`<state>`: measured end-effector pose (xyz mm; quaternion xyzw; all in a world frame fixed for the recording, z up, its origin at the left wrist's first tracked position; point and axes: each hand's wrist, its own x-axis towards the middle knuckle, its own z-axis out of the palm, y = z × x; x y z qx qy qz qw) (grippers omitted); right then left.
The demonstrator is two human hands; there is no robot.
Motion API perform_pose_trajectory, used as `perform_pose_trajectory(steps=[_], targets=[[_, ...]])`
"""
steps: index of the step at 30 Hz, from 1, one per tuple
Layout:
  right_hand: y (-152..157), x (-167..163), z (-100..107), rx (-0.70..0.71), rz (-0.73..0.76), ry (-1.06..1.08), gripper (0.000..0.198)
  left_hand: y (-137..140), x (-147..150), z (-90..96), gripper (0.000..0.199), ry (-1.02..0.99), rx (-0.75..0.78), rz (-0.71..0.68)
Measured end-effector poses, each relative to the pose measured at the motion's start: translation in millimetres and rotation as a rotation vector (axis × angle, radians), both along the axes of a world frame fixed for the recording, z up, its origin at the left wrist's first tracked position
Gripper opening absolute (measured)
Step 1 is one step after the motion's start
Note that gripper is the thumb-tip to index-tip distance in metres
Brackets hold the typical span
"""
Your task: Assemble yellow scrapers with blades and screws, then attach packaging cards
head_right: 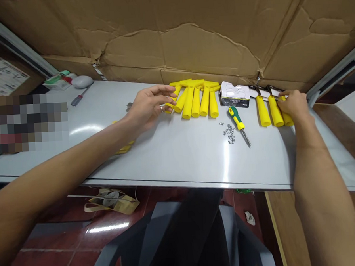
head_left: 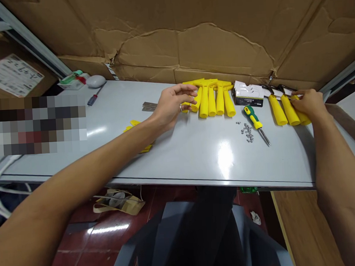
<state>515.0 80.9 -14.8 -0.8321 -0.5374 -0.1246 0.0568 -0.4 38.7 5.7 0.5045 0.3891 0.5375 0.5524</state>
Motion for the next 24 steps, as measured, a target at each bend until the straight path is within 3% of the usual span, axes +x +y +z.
perform_pose_trajectory(steps=[6,10,13,17,21,24], targets=[[-7,-11,12,-0.144,-0.089,0.095,0.042,14,-11,6.3,0.023,0.188,0.151,0.106],[-9,-16,14,-0.138,-0.113,0.130,0.046,41,-37,15.1,0.014,0.574,0.389,0.243],[-12,-21,13,-0.111,-0.114,0.158,0.047,58,-53,17.0,0.013,0.852,0.442,0.273],[-18,-32,14,0.056,-0.101,0.155,0.060,64,-56,5.5,0.006,0.912,0.407,0.197],[-18,-55,20,0.336,-0.109,0.106,0.057,59,-48,-9.8,0.034,0.870,0.548,0.059],[-19,-78,26,0.476,0.036,0.059,0.049,52,-39,-14.5,0.054,0.918,0.671,-0.113]])
